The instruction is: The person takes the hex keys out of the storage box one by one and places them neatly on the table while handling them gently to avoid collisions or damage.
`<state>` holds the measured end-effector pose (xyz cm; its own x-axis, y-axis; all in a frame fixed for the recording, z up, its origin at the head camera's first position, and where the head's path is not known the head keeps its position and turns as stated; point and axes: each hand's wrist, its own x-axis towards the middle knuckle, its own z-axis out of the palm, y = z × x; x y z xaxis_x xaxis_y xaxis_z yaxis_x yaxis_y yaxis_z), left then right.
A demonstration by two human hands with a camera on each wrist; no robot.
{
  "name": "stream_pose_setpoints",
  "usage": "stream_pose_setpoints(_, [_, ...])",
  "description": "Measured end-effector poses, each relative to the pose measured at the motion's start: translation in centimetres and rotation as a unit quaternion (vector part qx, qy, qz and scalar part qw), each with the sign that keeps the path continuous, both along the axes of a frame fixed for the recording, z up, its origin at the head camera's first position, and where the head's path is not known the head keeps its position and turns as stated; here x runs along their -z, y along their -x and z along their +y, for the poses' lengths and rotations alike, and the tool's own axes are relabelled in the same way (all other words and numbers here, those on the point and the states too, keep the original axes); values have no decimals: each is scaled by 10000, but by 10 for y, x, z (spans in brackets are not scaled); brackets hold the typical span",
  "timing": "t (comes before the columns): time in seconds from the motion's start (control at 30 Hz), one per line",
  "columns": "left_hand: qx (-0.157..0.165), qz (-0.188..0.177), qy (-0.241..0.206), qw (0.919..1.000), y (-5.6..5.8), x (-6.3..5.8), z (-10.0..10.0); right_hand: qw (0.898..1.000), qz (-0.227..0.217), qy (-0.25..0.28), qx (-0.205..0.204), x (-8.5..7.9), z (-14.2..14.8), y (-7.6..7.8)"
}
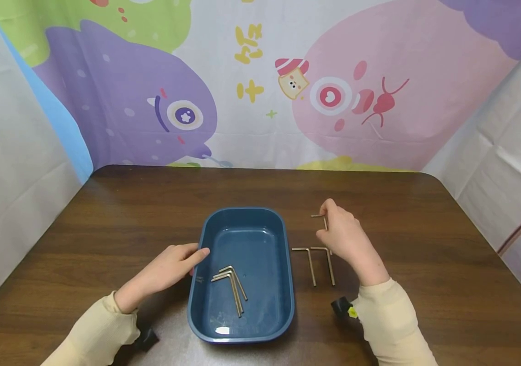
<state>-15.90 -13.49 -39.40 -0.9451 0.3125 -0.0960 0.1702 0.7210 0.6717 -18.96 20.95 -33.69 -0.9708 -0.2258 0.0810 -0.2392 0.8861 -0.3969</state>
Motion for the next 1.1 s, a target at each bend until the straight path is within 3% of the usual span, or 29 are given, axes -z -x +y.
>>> stream_pose_setpoints(0.27, [-44, 59, 66, 10000, 0, 0, 0, 9992, -336, -194, -31, 0, 7, 3])
stream_pose_setpoints(0.53, [-38, 74, 88, 9999, 0, -1, 0, 9908, -1353, -33, -15, 8, 12, 2])
stream_pose_setpoints(0.8, [-28, 95, 69, 9999, 0, 0, 0, 9884, -1519, -31, 56, 14, 16, 1])
stream_pose_setpoints(1.1, [-19, 71, 63, 10000, 0, 1, 0, 9784, -2054, -250, 26, 23, 23, 3])
